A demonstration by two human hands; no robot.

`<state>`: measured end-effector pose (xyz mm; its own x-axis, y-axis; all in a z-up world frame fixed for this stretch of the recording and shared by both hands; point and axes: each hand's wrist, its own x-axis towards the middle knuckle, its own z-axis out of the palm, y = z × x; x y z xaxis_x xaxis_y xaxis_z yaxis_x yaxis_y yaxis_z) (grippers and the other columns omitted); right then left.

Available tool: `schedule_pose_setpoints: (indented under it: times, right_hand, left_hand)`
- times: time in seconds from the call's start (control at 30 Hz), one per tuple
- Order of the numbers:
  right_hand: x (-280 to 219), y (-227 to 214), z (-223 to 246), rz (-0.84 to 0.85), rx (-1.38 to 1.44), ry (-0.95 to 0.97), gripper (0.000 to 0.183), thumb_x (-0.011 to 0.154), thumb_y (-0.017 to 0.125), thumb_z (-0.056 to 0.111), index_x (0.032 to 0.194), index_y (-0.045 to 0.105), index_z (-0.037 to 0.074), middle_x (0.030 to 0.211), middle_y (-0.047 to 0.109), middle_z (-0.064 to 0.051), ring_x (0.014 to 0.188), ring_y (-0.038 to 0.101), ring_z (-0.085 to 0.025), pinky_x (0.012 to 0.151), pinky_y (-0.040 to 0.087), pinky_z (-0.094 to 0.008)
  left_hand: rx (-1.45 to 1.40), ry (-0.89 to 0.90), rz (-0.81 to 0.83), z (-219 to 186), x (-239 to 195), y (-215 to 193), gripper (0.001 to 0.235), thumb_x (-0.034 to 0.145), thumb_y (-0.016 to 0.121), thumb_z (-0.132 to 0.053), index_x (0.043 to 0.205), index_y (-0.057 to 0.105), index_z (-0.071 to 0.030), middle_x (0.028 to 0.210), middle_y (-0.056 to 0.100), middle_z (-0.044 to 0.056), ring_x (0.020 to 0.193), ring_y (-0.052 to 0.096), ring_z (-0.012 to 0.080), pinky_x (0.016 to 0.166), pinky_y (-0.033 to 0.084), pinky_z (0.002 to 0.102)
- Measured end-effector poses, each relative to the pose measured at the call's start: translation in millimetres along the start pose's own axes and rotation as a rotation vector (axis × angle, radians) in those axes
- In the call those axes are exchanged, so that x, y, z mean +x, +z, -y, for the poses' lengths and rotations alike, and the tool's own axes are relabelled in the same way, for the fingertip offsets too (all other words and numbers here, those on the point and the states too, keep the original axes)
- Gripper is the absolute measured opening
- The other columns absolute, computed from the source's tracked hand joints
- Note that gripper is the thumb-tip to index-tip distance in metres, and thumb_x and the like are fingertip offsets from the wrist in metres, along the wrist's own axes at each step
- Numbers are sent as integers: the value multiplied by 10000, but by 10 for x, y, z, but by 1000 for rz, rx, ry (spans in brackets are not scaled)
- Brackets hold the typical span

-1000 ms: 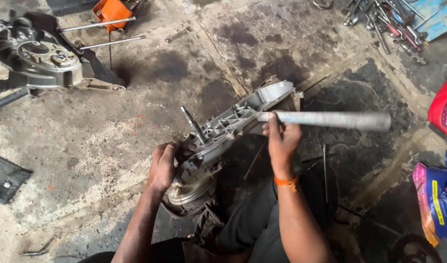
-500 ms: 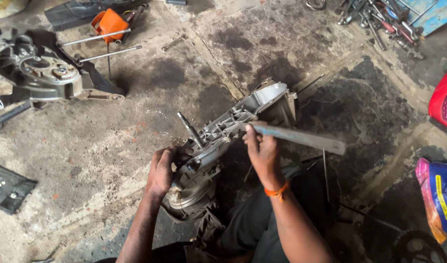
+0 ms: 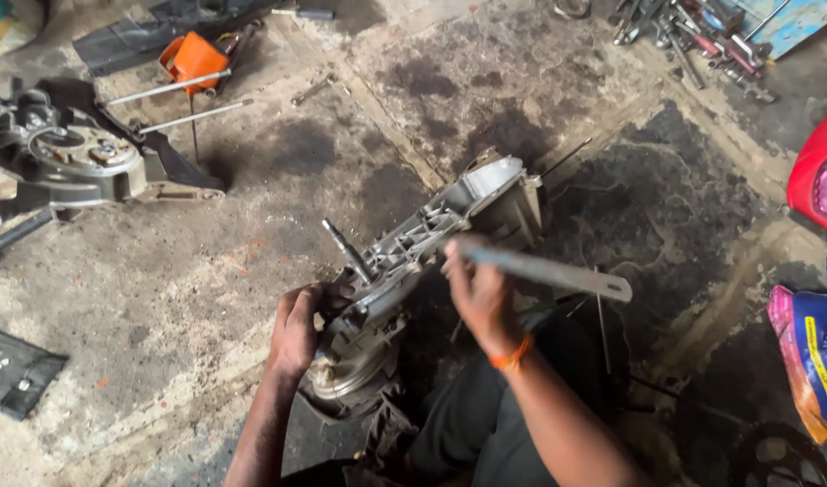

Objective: The person sits on the workshop floor working on a scooter engine crankcase. They hammer a long flat bar against a shaft in the casing, reposition the casing, pry at components by hand, scrape at the casing with a screwdriver-like tool, and wipe or brush the part with a cloth.

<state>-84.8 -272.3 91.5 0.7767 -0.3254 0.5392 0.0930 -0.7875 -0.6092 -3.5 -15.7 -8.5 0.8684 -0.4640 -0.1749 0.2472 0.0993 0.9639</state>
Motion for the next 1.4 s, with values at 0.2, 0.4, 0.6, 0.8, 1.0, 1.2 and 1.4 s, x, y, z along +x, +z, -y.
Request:
schedule_pose_setpoints:
  times: [0.2,0.4,0.6,0.8,1.0,1.2,1.4]
  right_hand:
    - [-56,15,29,-33,52,39,113,1046,638,113,1043,689,12,811,725,-54,684,712,-116,601,558,-245]
    - [-124,64,-343,-18,75,216,182,1044,640,158,996,715,0,721,723,-46,605,693,-103,543,517,-232]
    - [28,-42,-43,-18,116,203,197,1026,647,180,1030,700,-9,777,729,-65,631,715,-103,524,530,-239]
    - [31,-134,44,-3,8,115,167,1016,658,189,1020,699,27,748,736,-69,618,723,-133,552,536,-270]
    - [37,-178,84,20,-37,68,163,1045,625,203,1033,706,62,754,726,-69,622,719,-165,551,537,-297]
    - [9,-165,101,15,-200,52,198,1051,659,231,960,715,64,744,718,-78,607,702,-183,526,510,-317]
    - [43,-156,108,71,-140,146,157,1036,623,204,1002,708,76,688,696,-35,562,688,-164,502,498,-318]
  left_hand:
    - [-5,-34,5,53,2,-21,545,987,334,-277,1047,759,59,935,776,183,874,704,250,825,562,389]
    - [-11,-6,17,-10,-6,9,561,968,310,-269,1066,751,64,934,781,188,894,728,261,854,582,379]
    - [-12,-45,2,-33,19,29,546,960,303,-249,1087,738,55,950,775,184,903,723,260,835,585,398]
    - [-47,-81,-45,-107,-22,107,541,977,296,-244,1086,723,71,965,767,175,911,717,251,821,578,408]
    - [-83,-56,-44,71,1,59,542,993,299,-229,1075,720,102,961,767,194,910,713,262,868,560,386]
    - [-56,-34,-31,93,-9,36,552,987,288,-231,1085,719,99,965,772,213,908,729,287,888,577,397]
    - [7,-22,-29,-28,4,57,571,974,287,-264,1080,733,77,976,784,207,915,749,289,898,594,398]
